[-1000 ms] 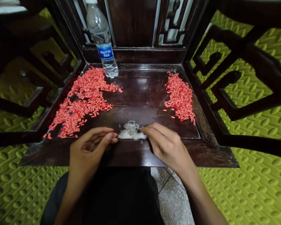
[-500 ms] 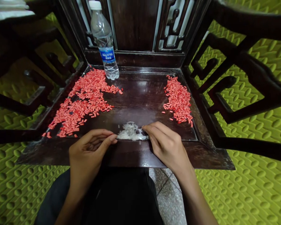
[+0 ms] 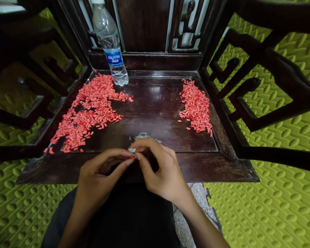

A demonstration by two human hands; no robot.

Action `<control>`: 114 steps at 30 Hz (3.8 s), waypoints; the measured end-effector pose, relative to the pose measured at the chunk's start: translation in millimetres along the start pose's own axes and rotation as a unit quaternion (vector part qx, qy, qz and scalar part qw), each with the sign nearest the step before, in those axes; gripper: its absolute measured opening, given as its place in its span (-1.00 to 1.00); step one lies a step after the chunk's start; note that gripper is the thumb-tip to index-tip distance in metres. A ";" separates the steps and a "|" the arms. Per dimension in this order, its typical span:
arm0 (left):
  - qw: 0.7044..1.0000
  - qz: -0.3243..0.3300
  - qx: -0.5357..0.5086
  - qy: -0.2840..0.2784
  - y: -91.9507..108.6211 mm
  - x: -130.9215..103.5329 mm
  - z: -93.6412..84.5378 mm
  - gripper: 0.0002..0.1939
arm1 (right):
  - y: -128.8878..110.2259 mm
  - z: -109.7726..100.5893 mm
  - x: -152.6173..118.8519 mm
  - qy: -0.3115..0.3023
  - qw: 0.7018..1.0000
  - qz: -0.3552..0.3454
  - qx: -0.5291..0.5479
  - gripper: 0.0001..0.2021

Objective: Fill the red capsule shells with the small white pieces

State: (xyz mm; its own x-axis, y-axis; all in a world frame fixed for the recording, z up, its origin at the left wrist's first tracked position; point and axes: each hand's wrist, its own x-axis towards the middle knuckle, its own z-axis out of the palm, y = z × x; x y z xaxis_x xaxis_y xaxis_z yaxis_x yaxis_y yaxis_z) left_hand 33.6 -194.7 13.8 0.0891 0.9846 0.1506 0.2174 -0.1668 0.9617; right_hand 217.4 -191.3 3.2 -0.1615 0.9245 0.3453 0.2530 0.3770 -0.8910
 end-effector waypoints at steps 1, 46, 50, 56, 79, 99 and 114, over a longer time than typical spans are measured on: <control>1.000 -0.008 -0.011 0.002 -0.2 -0.5 0.9 -0.86 | 1.1 1.6 -1.0 0.002 1.000 0.001 0.005 -0.74; 0.999 0.011 -0.001 0.039 -6.5 -1.0 0.8 -0.87 | 3.5 3.3 3.7 -0.034 0.999 0.029 0.009 -0.84; 0.999 0.002 -0.015 0.042 -5.1 0.1 1.2 -0.89 | 4.5 4.7 5.0 -0.021 0.996 0.065 0.063 -0.89; 0.997 -0.006 -0.052 0.051 -4.2 1.7 -0.1 -0.87 | 1.5 4.5 6.9 -0.006 0.992 0.078 0.103 -0.87; 0.994 -0.034 -0.046 0.090 10.7 -2.0 4.0 -0.88 | -2.0 2.2 8.7 0.013 0.997 0.044 0.059 -0.83; 0.991 -0.050 -0.087 0.090 12.4 -1.1 8.8 -0.86 | -4.7 -0.3 13.0 0.032 0.998 0.021 0.046 -0.86; 0.986 -0.058 -0.130 0.090 9.9 0.6 10.1 -0.84 | -2.3 0.8 12.5 0.035 0.992 0.052 0.109 -0.86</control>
State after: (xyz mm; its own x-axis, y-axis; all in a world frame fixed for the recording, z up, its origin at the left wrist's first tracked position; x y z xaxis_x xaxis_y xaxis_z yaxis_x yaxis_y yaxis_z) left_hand 45.7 -196.4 21.1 -0.1001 0.9936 0.0514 -0.0429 -0.0559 0.9975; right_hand 214.1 -180.7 9.3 -0.0773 0.9625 0.2602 0.0509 0.2644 -0.9631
